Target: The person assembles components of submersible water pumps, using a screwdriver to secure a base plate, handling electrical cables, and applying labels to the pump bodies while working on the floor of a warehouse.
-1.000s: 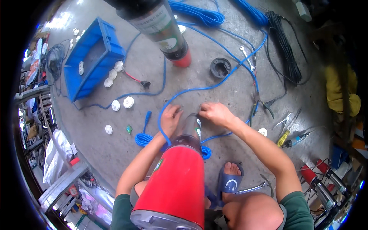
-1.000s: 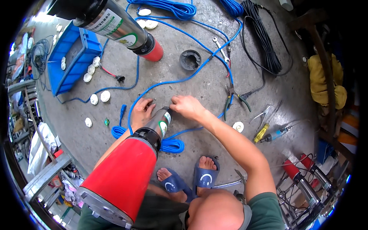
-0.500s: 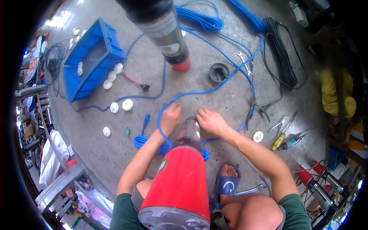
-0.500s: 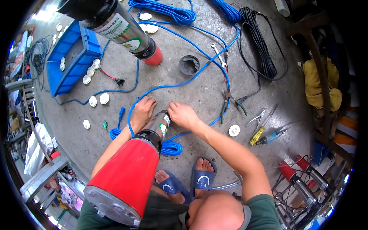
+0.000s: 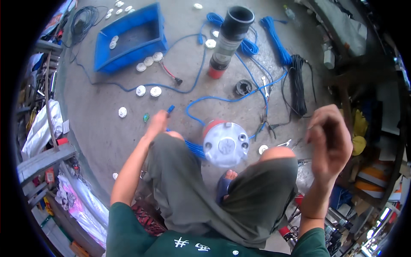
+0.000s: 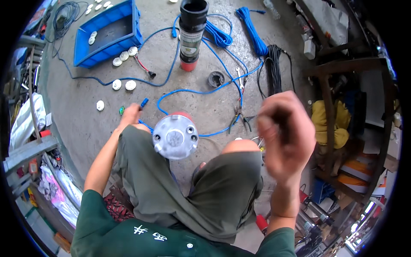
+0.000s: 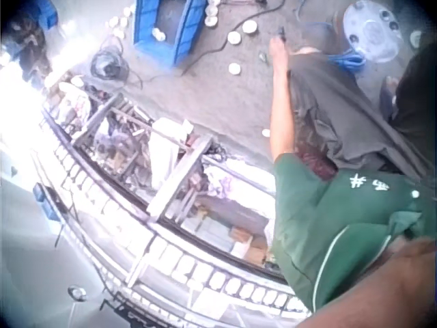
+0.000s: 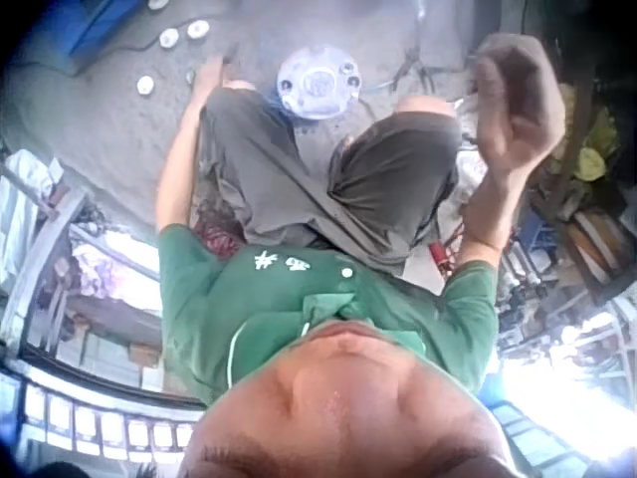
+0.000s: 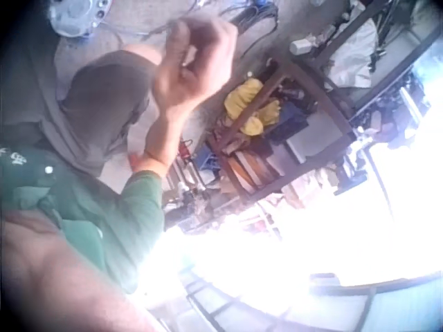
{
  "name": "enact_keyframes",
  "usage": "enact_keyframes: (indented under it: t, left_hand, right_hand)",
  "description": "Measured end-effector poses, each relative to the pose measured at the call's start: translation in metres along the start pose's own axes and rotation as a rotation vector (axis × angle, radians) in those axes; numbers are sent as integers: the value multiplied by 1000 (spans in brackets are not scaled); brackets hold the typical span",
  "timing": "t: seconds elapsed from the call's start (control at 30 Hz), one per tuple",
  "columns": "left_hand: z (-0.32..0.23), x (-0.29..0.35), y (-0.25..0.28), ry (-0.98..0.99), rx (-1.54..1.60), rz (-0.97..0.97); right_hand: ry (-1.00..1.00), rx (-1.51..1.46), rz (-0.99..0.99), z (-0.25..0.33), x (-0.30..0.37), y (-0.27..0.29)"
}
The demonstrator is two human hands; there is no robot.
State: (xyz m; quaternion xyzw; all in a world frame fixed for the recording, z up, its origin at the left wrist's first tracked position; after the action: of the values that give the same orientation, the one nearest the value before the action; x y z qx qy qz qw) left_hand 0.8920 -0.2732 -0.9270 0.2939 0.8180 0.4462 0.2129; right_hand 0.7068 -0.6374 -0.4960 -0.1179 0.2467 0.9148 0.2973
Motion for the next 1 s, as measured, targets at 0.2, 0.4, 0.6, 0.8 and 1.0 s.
enact_keyframes:
  t: [0.2,0.4,0.6,0.8,1.0]
  left_hand:
    - [-80,5,174,558,831,-701]
    - [-201,19,234,446,1062,-649]
    - [-256,10,217,405,1290,-363]
    - [-275,-2,214,427,1312,-237]
    - [-292,-13,222,424,1415,-175]
  right_hand:
    - [50,184,455,41,30,-91]
    - [133,269,490,37,43,-124]
    - [155,417,463,42,43,-138]
    - [-39,258,303,31,22,-110]
    - [-458,89,405,-13,36,-75]
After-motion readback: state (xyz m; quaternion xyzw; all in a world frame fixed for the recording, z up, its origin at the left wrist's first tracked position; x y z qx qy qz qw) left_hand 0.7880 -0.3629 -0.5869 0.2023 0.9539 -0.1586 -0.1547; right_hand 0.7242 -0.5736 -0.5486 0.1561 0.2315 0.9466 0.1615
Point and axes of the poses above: each hand's wrist, its own x-axis away from the middle knuckle, its own y-axis out of the back of the hand, z = x × y, the point moved 8 cm from there along -x, towards the middle knuckle, and after that the axes turned 11 degrees about -z, right-handed, at the moved point
